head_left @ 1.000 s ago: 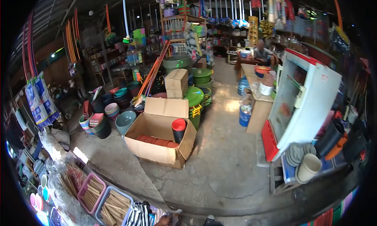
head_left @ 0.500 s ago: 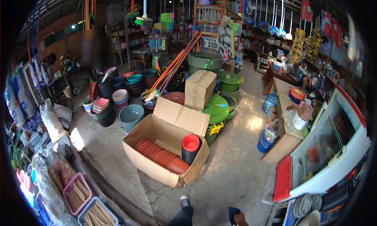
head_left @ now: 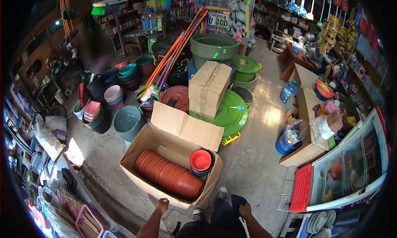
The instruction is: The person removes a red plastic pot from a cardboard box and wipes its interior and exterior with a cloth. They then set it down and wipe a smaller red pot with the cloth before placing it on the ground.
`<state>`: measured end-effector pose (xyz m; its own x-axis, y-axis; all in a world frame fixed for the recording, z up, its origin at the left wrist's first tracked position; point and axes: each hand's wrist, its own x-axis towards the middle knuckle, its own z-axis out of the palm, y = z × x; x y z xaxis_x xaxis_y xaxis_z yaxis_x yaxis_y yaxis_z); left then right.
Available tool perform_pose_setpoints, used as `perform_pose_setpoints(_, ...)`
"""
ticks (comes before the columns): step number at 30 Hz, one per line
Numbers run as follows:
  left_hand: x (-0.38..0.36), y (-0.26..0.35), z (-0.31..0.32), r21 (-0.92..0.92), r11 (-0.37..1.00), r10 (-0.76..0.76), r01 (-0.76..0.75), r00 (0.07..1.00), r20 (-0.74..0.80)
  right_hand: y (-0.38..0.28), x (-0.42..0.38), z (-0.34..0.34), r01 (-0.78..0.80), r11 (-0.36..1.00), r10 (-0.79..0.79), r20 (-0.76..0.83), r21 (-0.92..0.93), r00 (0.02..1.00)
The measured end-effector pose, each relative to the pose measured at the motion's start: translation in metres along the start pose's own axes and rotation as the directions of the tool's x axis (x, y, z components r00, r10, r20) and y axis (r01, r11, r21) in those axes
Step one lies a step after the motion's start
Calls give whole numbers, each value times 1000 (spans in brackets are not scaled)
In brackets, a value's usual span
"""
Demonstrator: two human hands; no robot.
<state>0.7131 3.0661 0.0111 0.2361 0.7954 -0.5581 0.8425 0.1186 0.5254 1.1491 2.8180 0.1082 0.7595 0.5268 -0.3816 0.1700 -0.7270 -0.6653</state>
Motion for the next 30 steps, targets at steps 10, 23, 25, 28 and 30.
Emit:
perform_pose_setpoints(10,67,134,0,-344,922,-185,178,983,10,-142,186,87,78,986,4,479,-151,878)
perform_pose_setpoints(23,165,260,25,-326,846,-403,421,907,123,-194,326,223,375,843,-92,583,-386,807)
perform_pose_setpoints(25,182,263,40,-338,854,-402,395,914,54,-208,334,230,318,842,48,648,-436,760)
perform_pose_setpoints(28,203,254,66,-360,836,-413,414,907,84,-216,340,239,366,788,62,655,-495,753)
perform_pose_setpoints(30,213,264,63,-383,787,-478,483,871,116,-212,349,248,324,795,141,677,-512,723)
